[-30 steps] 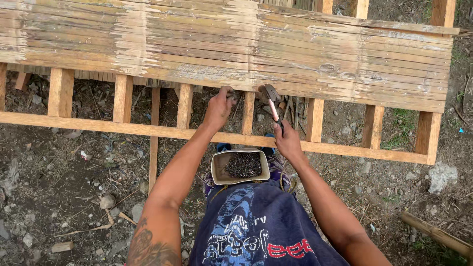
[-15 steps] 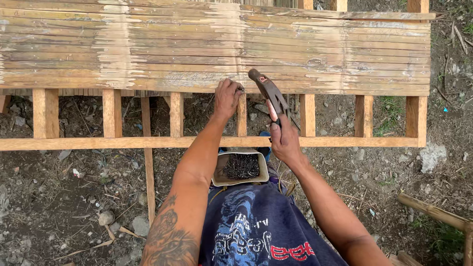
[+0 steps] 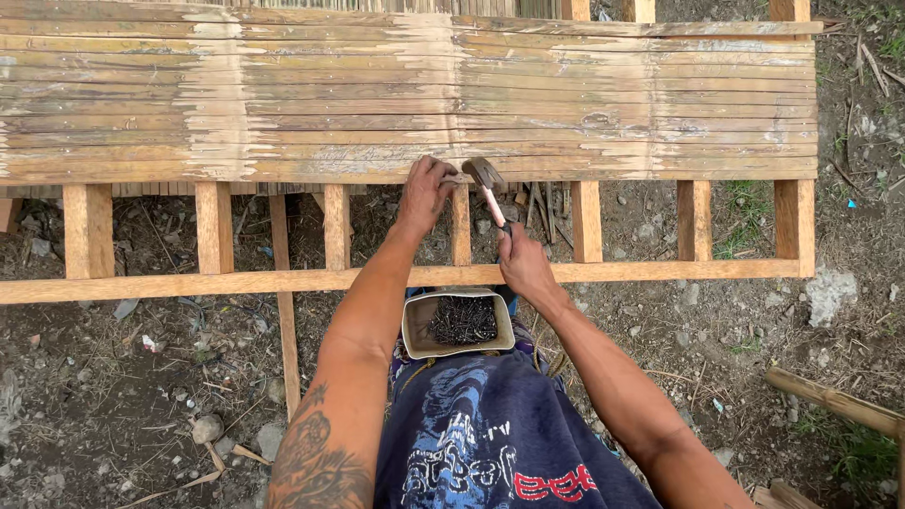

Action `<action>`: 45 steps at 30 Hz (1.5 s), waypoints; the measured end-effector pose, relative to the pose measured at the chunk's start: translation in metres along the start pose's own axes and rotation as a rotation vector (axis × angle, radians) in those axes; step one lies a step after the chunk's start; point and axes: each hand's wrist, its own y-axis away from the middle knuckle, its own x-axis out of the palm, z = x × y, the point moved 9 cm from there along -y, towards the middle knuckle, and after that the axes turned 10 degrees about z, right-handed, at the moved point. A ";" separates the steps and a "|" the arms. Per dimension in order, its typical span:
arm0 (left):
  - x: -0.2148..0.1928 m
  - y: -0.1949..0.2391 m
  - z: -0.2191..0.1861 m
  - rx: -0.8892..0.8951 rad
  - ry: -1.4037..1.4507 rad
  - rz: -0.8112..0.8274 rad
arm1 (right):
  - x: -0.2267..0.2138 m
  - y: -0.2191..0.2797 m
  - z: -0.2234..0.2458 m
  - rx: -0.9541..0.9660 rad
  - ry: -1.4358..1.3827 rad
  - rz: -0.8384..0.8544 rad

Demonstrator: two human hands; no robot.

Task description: The person hammers nails into bamboo slats laid across a wooden frame. They repeatedly pick nails from a container and drive them into the slats to secure them to the frame.

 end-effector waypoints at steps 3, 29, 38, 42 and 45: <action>-0.014 0.005 0.010 0.017 -0.073 0.034 | -0.020 0.024 0.009 -0.131 -0.171 -0.078; -0.029 -0.002 0.013 -0.057 0.069 0.037 | -0.054 0.006 0.021 -0.356 -0.181 -0.248; -0.029 0.006 0.018 -0.049 0.095 0.062 | 0.030 -0.009 -0.036 0.035 -0.010 -0.029; -0.025 -0.003 0.012 -0.082 0.093 0.103 | 0.044 -0.024 -0.063 0.156 -0.037 0.028; -0.017 0.012 0.000 -0.015 0.122 0.210 | 0.044 -0.026 -0.062 0.186 0.002 -0.011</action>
